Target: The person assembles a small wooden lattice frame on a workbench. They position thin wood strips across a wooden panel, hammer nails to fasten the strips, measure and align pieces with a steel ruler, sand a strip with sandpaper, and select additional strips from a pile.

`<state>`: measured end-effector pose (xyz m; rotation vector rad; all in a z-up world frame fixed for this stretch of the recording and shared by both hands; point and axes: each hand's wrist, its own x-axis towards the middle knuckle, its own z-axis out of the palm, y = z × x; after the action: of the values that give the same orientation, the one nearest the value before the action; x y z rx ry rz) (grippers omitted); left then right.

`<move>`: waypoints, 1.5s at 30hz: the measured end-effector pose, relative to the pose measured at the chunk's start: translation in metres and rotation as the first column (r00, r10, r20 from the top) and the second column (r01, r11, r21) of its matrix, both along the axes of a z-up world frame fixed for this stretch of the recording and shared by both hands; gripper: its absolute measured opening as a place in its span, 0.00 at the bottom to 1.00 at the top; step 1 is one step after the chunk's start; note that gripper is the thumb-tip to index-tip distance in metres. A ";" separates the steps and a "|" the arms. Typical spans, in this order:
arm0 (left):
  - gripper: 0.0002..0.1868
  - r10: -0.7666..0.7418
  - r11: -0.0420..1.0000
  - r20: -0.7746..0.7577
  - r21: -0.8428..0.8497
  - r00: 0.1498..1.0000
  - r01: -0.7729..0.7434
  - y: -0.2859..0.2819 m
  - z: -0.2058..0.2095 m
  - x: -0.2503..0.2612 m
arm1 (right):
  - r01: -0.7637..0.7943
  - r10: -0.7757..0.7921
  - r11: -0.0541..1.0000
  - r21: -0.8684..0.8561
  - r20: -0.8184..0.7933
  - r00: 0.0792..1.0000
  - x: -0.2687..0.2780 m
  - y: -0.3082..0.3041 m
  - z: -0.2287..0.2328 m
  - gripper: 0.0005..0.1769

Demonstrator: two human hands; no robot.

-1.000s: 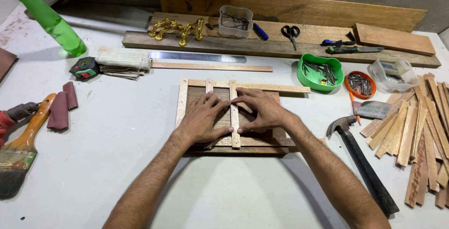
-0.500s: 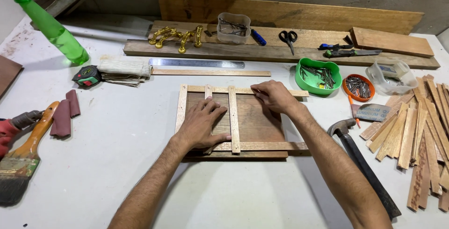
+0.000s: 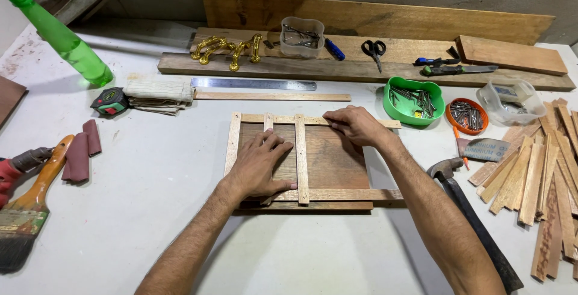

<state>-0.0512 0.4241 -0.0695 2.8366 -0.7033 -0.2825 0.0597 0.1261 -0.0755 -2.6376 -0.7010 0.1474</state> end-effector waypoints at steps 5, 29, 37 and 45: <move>0.56 -0.003 1.000 0.007 -0.009 1.000 0.003 0.000 -0.003 0.002 | -0.025 0.024 1.000 0.016 0.030 0.999 0.002 -0.002 -0.006 0.19; 0.18 -0.152 0.939 0.337 -0.244 0.929 0.241 -0.112 0.071 0.065 | 0.360 -0.361 0.932 0.031 0.149 0.921 -0.158 -0.172 0.075 0.20; 0.18 -0.330 0.899 0.368 -0.158 0.869 0.408 -0.239 0.096 0.081 | 0.521 -0.516 0.854 0.017 0.165 0.841 -0.182 -0.265 0.088 0.17; 0.17 -0.434 0.840 0.347 -0.176 0.831 0.512 -0.333 0.079 0.119 | 0.645 -0.642 0.760 0.081 0.245 0.726 -0.105 -0.316 0.067 0.10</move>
<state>0.0676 0.0911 0.0095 2.4274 -1.4065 0.1645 -0.0456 -0.1901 -0.0082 -2.7650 0.1929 -0.4065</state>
